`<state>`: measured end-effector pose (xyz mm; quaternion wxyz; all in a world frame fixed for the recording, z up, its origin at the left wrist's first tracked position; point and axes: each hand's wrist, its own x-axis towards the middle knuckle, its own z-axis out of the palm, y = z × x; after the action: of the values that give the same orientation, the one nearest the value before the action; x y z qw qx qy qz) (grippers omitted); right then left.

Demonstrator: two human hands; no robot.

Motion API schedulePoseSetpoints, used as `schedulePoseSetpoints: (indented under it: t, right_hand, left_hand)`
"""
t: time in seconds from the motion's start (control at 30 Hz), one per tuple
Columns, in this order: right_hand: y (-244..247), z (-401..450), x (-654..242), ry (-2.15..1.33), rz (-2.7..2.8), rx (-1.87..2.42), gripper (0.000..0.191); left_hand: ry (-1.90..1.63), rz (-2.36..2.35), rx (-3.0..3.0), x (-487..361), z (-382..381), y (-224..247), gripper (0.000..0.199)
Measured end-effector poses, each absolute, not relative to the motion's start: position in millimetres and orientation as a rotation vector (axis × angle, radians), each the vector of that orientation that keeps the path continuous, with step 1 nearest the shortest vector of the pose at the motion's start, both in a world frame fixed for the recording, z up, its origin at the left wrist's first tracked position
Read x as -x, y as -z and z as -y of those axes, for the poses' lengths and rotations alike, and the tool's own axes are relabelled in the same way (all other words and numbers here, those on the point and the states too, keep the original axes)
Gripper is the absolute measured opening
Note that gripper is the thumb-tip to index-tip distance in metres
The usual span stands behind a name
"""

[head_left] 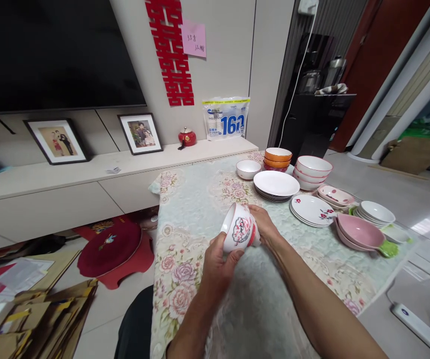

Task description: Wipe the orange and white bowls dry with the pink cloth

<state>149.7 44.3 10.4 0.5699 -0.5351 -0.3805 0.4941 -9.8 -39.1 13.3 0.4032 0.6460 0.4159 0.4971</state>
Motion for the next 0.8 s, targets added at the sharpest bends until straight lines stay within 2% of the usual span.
schedulePoseSetpoints:
  t: [0.17, 0.27, 0.43, 0.6, 0.7, 0.8]
  right_hand:
    - [-12.2, -46.5, -159.6, -0.959, 0.921, 1.290, 0.035]
    - [-20.3, -40.8, -160.0, -0.728, 1.054, 1.261, 0.036]
    - [-40.9, -12.5, -141.7, -0.237, 1.497, 1.027, 0.023]
    - [-56.3, 13.2, -116.9, 0.103, 2.035, 0.691, 0.026]
    - [-60.6, 9.2, -122.2, 0.102, 2.103, 0.780, 0.019]
    - [-62.3, -3.8, -143.3, -0.124, 2.027, 0.912, 0.022]
  left_hand:
    - [-1.172, -0.858, -1.166, 9.2, 40.4, -16.6, 0.036]
    - [-1.129, -0.918, -1.216, 8.6, 38.8, -17.1, 0.032]
    - [-1.155, -0.971, -1.301, 8.2, 35.9, -16.5, 0.028]
    - [-1.266, -0.899, -1.429, 7.3, 31.7, -15.5, 0.020]
    - [-1.225, -0.947, -1.530, 7.0, 32.4, -17.4, 0.018]
    - [-1.096, -1.018, -1.636, 6.0, 35.8, -20.8, 0.018]
